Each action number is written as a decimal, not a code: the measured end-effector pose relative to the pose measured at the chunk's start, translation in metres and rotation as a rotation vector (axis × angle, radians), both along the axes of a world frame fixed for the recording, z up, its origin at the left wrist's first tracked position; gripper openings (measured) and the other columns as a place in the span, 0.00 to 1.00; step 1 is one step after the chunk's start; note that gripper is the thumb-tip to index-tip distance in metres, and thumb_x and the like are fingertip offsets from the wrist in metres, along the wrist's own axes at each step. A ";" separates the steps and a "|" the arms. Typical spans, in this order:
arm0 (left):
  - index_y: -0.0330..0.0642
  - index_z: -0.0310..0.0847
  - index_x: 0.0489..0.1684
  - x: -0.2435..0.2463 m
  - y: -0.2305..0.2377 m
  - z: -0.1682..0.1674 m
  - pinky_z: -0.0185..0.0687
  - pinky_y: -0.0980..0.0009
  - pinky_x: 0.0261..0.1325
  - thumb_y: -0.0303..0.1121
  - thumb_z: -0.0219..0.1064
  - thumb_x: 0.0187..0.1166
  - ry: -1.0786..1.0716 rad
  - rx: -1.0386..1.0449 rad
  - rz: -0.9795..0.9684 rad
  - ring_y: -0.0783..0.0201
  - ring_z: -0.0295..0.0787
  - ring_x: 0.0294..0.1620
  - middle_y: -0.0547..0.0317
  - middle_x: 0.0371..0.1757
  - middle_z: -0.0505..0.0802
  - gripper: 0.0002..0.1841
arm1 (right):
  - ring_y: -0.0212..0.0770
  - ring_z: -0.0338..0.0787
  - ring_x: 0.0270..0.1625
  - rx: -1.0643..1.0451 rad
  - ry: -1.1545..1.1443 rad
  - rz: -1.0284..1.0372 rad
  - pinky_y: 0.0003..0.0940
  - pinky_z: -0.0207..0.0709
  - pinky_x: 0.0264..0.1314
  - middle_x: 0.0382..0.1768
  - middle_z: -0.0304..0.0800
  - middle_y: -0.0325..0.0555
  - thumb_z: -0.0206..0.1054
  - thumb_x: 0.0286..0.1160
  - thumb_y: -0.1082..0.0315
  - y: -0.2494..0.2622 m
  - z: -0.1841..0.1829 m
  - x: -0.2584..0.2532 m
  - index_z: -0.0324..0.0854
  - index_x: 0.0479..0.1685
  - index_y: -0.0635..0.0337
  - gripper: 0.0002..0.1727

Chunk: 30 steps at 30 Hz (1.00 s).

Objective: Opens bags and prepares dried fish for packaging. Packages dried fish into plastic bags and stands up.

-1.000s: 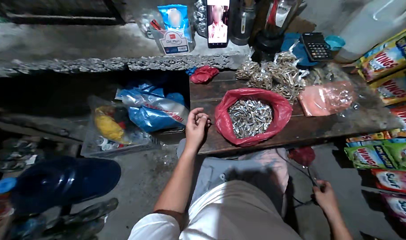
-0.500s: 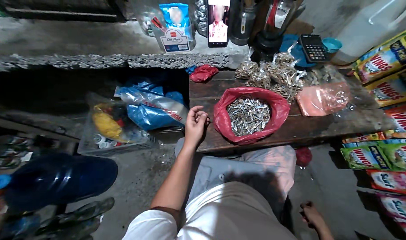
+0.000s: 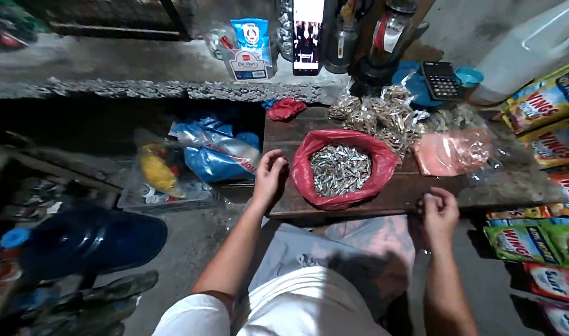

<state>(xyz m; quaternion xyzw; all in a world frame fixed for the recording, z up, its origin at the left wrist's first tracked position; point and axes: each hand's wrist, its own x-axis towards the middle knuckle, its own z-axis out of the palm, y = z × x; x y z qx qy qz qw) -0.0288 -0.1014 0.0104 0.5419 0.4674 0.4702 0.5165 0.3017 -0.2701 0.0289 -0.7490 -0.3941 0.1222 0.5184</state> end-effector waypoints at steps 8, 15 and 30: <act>0.39 0.51 0.92 0.049 -0.014 0.003 0.68 0.63 0.82 0.45 0.29 0.93 -0.233 -0.039 0.046 0.61 0.71 0.83 0.45 0.86 0.70 0.31 | 0.42 0.84 0.69 0.262 0.012 0.165 0.28 0.76 0.71 0.68 0.80 0.74 0.49 0.85 0.75 0.090 -0.029 -0.034 0.72 0.69 0.85 0.22; 0.30 0.53 0.89 0.069 -0.023 0.006 0.66 0.69 0.83 0.40 0.24 0.92 -0.200 -0.012 0.095 0.65 0.71 0.81 0.43 0.85 0.71 0.32 | 0.56 0.87 0.68 0.006 -0.024 0.271 0.51 0.74 0.76 0.61 0.88 0.71 0.60 0.76 0.75 0.080 -0.029 -0.029 0.80 0.63 0.82 0.21; 0.18 0.45 0.84 0.058 -0.010 0.000 0.67 0.75 0.80 0.39 0.32 0.91 -0.097 0.110 0.083 0.66 0.73 0.79 0.33 0.80 0.70 0.32 | 0.52 0.72 0.81 0.141 -0.021 -0.387 0.38 0.68 0.80 0.84 0.60 0.72 0.69 0.79 0.60 0.057 0.008 0.135 0.44 0.91 0.73 0.48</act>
